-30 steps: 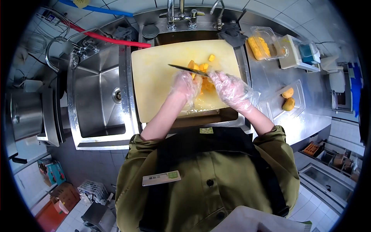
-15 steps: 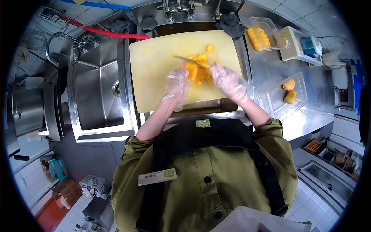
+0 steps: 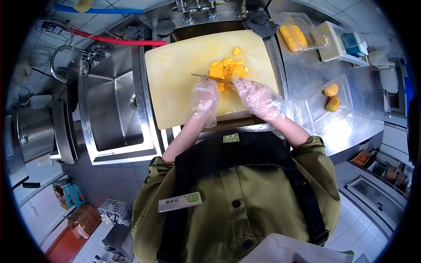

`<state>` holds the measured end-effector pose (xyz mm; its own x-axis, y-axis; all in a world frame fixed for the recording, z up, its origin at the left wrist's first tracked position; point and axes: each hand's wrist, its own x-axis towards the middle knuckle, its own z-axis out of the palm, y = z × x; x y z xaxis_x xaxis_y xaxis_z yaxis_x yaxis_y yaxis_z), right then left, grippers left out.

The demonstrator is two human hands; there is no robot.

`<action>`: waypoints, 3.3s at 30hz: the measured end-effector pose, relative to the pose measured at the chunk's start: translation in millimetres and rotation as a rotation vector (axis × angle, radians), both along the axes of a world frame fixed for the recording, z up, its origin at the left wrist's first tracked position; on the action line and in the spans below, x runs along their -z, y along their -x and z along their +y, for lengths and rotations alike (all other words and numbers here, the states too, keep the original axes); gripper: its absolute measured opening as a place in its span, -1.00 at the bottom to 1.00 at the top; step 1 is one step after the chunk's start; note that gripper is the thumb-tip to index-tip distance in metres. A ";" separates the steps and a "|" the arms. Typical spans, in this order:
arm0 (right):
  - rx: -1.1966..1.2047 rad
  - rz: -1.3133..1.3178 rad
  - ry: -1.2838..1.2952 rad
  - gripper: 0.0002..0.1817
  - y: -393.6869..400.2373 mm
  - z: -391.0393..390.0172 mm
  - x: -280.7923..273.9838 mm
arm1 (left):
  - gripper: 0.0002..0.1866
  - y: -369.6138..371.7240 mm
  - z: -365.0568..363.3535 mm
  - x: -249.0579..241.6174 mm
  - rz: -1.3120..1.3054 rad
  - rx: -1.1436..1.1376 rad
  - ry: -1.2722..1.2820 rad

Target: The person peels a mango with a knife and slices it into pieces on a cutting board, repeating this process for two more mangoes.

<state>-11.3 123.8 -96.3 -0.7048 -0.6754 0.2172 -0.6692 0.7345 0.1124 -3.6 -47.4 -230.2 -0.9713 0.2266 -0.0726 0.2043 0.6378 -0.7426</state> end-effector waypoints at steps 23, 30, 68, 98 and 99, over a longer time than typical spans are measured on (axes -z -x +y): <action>0.330 -0.315 0.390 -0.62 1.4 -11.2 29.9 | -0.81 -13.5 17.7 -107.9 -0.591 -0.944 -2.785; 0.394 -0.395 0.501 -0.64 -5.0 -9.5 19.3 | -0.72 -8.0 4.4 -45.7 -1.122 -1.284 -3.706; 0.004 0.042 0.088 -0.50 15.5 4.7 49.5 | -0.61 -14.3 11.3 -94.3 -0.174 -1.108 -2.981; -0.049 -0.029 -0.018 -0.52 15.9 -20.6 57.0 | -0.96 -25.7 1.4 -28.5 -0.125 -0.473 -2.234; -0.057 -0.025 0.022 -0.53 16.2 -23.1 59.5 | -0.90 -26.2 0.6 -31.0 -0.106 -0.430 -2.169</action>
<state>-27.5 100.7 -155.8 -0.6705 -0.7100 0.2153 -0.7125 0.6971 0.0800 22.6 -46.7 -199.2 -0.9806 -0.1551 -0.1198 -0.1537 0.2294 0.9611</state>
